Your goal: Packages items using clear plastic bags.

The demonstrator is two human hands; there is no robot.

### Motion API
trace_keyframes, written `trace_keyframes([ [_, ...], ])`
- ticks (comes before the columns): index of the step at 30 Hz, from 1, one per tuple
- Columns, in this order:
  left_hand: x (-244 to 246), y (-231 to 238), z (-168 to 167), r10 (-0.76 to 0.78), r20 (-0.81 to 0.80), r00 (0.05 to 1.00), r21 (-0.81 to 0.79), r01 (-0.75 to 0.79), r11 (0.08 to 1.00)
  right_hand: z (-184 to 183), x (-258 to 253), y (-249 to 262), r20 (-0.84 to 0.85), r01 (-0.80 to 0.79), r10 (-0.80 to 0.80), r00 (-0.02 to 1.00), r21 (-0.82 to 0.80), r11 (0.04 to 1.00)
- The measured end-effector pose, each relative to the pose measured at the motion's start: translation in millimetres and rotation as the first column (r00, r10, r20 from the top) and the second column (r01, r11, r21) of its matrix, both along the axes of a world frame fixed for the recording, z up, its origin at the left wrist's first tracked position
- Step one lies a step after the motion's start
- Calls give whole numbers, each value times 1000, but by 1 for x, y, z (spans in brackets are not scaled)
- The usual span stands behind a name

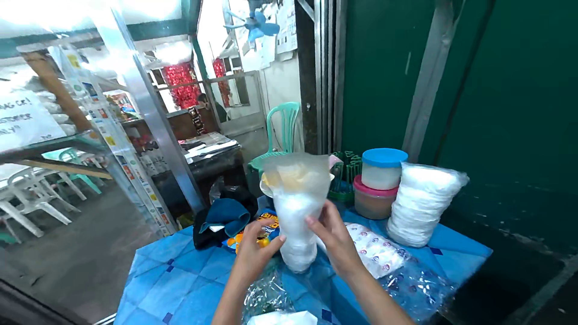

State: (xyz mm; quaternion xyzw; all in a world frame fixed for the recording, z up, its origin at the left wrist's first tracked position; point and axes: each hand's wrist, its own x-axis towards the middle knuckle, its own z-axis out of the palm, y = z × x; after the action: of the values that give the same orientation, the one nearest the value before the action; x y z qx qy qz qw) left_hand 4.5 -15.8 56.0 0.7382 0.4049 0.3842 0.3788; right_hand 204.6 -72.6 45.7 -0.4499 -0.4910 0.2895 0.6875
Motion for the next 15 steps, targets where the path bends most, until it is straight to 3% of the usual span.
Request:
trace_keyframes([
  [3, 18, -9, 32, -8, 252, 968, 52, -5, 999, 21, -7, 18, 264, 55, -62, 962, 34, 998],
  [6, 37, -6, 47, -61, 331, 942, 61, 43, 997, -6, -9, 37, 424, 86, -108, 899, 71, 994],
  [10, 56, 7, 38, -60, 332, 941, 30, 53, 998, -46, -4, 40, 333, 91, -102, 937, 49, 995],
  [15, 71, 5, 18, -37, 382, 923, -33, 54, 998, -61, 1, 32, 343, 60, -80, 936, 68, 996],
])
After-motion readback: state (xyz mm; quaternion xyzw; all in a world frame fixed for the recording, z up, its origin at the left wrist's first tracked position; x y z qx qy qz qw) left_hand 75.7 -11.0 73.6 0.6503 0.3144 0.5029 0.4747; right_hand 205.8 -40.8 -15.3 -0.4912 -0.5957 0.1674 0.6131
